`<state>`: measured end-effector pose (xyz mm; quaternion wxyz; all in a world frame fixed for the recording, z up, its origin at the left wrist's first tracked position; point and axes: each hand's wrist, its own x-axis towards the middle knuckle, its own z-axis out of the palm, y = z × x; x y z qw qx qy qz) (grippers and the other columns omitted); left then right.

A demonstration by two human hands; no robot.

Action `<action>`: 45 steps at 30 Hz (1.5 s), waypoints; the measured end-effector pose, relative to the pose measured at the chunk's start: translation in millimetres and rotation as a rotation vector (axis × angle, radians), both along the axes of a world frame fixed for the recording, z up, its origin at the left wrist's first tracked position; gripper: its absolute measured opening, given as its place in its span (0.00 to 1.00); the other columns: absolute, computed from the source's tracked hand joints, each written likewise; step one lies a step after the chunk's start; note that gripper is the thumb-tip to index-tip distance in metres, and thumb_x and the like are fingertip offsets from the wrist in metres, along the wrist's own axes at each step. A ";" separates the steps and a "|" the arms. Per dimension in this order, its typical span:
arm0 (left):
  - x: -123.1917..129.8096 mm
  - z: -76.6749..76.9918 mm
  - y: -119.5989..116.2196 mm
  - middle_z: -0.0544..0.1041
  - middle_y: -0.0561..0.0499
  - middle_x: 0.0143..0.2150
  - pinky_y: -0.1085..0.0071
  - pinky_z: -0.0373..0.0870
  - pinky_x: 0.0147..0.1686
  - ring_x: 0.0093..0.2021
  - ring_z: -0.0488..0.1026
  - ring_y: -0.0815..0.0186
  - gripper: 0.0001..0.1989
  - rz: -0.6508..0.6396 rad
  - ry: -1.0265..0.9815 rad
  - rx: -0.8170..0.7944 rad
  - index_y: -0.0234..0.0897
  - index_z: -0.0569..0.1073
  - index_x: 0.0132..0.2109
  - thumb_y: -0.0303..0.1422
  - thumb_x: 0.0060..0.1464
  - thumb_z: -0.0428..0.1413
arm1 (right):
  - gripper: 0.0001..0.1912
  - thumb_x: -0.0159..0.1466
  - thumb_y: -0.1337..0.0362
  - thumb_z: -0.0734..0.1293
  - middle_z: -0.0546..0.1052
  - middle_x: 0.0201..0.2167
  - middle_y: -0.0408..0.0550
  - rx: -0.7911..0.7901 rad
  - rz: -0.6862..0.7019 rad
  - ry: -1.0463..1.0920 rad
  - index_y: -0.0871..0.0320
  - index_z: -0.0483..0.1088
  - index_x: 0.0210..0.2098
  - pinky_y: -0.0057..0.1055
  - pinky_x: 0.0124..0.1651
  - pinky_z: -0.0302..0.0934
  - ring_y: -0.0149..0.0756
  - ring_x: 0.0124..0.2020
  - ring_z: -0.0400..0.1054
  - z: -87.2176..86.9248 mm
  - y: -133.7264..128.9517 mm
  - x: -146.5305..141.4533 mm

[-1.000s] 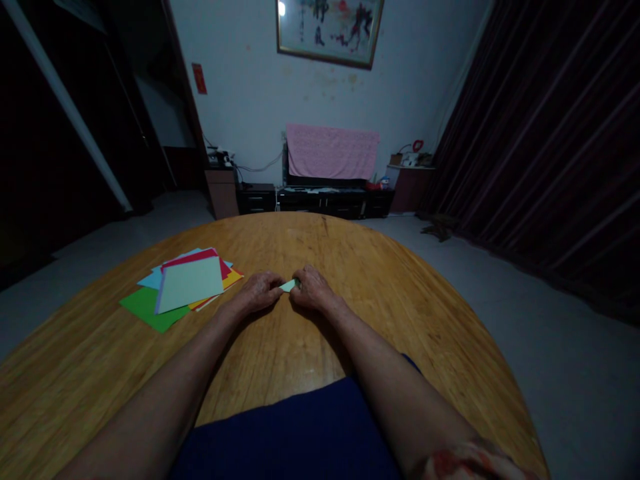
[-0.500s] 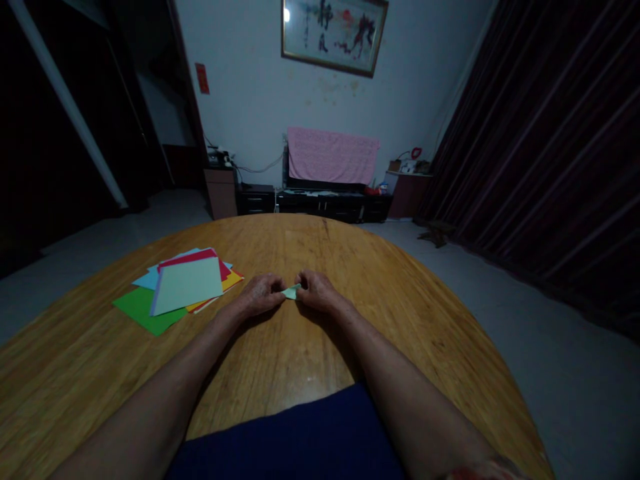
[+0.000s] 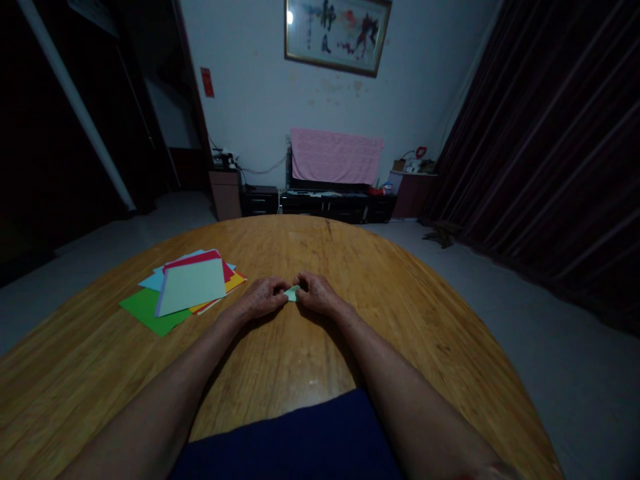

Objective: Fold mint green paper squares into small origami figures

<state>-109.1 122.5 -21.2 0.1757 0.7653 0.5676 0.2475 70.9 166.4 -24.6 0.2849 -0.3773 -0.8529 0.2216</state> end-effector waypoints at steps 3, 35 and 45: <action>0.6 2.2 -0.5 0.77 0.50 0.35 0.72 0.61 0.33 0.33 0.70 0.65 0.17 0.001 0.017 -0.027 0.37 0.77 0.44 0.35 0.50 0.51 | 0.09 0.55 0.73 0.63 0.72 0.27 0.42 -0.038 0.003 0.029 0.59 0.70 0.35 0.24 0.32 0.54 0.29 0.29 0.63 -0.1 0.0 -1.2; 2.3 4.0 -5.7 0.74 0.52 0.28 0.73 0.57 0.28 0.29 0.66 0.67 0.12 0.081 -0.025 -0.090 0.36 0.77 0.37 0.34 0.48 0.51 | 0.10 0.55 0.72 0.63 0.73 0.28 0.43 -0.075 0.092 0.097 0.59 0.70 0.37 0.25 0.33 0.57 0.29 0.29 0.64 -12.2 12.9 -6.4; -1.0 1.0 -2.7 0.72 0.53 0.25 0.73 0.54 0.26 0.27 0.64 0.68 0.12 0.098 -0.037 -0.069 0.37 0.78 0.35 0.34 0.48 0.52 | 0.10 0.55 0.74 0.62 0.73 0.28 0.42 -0.140 0.126 0.104 0.59 0.70 0.37 0.24 0.34 0.57 0.28 0.29 0.64 -6.8 15.4 -9.3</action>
